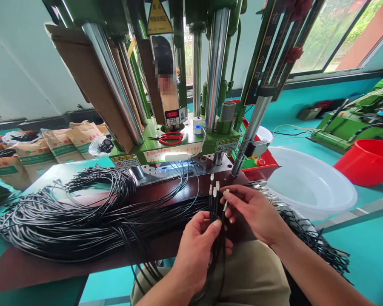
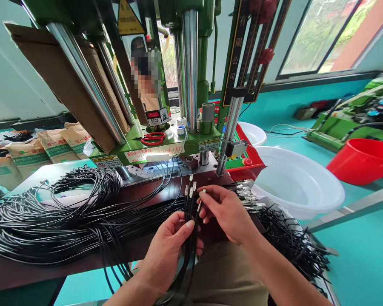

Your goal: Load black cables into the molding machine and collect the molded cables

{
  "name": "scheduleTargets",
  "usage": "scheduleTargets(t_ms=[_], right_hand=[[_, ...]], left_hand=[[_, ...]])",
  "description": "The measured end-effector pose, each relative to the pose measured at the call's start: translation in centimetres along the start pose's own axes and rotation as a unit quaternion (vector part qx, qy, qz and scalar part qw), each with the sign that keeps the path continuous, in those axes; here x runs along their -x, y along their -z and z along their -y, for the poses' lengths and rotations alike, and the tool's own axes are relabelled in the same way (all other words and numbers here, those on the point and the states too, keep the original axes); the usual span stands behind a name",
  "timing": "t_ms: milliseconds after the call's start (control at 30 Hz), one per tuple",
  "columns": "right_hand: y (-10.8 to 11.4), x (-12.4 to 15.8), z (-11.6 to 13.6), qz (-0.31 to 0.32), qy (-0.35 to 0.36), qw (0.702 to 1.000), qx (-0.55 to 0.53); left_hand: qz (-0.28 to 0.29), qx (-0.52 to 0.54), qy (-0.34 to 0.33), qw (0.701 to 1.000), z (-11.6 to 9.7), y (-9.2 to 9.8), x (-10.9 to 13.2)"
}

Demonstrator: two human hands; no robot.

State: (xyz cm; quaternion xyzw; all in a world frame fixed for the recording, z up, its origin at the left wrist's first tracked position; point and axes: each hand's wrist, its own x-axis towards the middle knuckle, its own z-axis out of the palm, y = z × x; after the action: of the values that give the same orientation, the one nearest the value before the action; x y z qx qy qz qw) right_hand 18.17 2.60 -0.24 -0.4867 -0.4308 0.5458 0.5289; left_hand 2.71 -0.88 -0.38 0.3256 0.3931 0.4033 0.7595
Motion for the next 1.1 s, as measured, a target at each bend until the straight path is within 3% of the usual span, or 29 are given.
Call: scheduleTargets(t_ms=[300,533,733,900,1100], right_hand=[[-0.5,0.9,0.2,0.078,-0.004,0.996,0.033],[0.0,0.1,0.2,-0.01,0.016,1.0,-0.005],[0.2,0.1,0.6,0.055,-0.031,0.998,0.0],[0.1,0.2,0.8,0.107,-0.011,0.991,0.082],[-0.5,0.1,0.6,0.087,0.009,0.987,0.134]], left_hand=[[-0.01,-0.015,-0.006,1.0,-0.1,0.0,-0.5],[0.025,-0.04,0.023,0.999,0.3,0.3,0.3],[0.047,-0.039,0.043,0.997,1.0,0.8,0.5],[0.047,0.0,0.046,0.998,1.1,0.5,-0.1],[0.026,0.028,0.031,0.999,0.6,0.0,-1.0]])
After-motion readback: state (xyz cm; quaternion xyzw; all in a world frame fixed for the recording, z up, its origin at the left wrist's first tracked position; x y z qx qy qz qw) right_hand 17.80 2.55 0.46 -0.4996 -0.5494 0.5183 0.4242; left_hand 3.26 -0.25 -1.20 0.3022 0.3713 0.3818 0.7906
